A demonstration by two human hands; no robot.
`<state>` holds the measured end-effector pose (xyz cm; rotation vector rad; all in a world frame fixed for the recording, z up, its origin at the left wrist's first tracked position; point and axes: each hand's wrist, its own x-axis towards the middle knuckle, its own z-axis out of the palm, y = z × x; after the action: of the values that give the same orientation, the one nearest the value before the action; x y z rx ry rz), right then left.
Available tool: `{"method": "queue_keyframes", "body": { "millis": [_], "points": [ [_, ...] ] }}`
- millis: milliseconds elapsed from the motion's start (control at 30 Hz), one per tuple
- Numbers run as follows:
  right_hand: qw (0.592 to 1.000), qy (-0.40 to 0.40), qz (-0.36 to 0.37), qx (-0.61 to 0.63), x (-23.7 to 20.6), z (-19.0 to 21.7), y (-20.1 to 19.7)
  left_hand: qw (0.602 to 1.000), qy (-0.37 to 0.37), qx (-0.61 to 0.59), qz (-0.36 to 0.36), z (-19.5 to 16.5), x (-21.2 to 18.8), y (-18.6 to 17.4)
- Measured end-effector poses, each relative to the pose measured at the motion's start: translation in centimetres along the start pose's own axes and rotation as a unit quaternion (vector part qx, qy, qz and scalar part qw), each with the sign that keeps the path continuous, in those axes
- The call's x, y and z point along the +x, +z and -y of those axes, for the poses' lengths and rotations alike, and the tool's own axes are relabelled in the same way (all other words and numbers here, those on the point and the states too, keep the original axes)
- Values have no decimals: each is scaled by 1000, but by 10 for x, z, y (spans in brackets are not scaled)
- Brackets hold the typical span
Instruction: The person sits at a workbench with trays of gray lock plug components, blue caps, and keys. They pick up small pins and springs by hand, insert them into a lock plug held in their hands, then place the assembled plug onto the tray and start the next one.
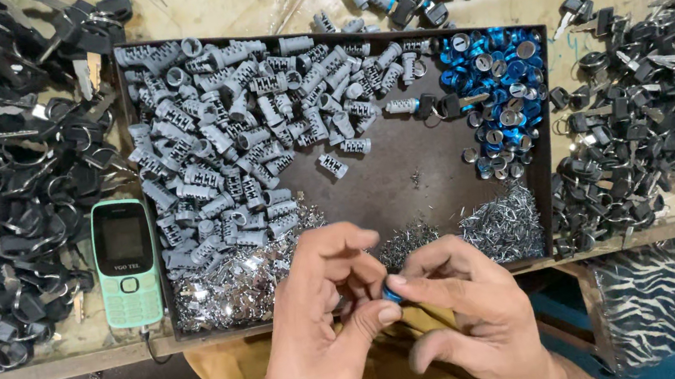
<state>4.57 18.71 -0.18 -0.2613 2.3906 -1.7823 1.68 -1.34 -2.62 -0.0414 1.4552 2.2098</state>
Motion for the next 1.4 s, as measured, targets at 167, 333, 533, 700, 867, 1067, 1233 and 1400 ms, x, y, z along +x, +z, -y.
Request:
{"method": "queue_keyframes", "body": {
  "millis": [167,333,533,700,867,1067,1233,1400],
  "points": [
    [949,-152,-121,-247,2,-2,15,989,-67,-109,73,8,8,3],
    [979,-117,-15,-169,30,-9,-29,999,28,44,13,12,7,-6],
    [818,-115,-95,-555,101,-26,-76,998,12,54,-29,13,3,-11],
    [839,-138,-136,-508,91,-12,-73,995,50,75,-45,12,3,-11],
    [941,-124,-122,-290,36,12,-33,998,-2,-12,-66,9,0,-9],
    [993,-45,-50,-97,24,17,-4,988,119,93,-27,0,7,-11],
    [988,-66,21,-139,25,24,-13,923,249,294,-11,-19,6,-10],
    [987,-53,23,-152,26,23,-5,830,334,441,64,-36,6,-19]
  ]
}}
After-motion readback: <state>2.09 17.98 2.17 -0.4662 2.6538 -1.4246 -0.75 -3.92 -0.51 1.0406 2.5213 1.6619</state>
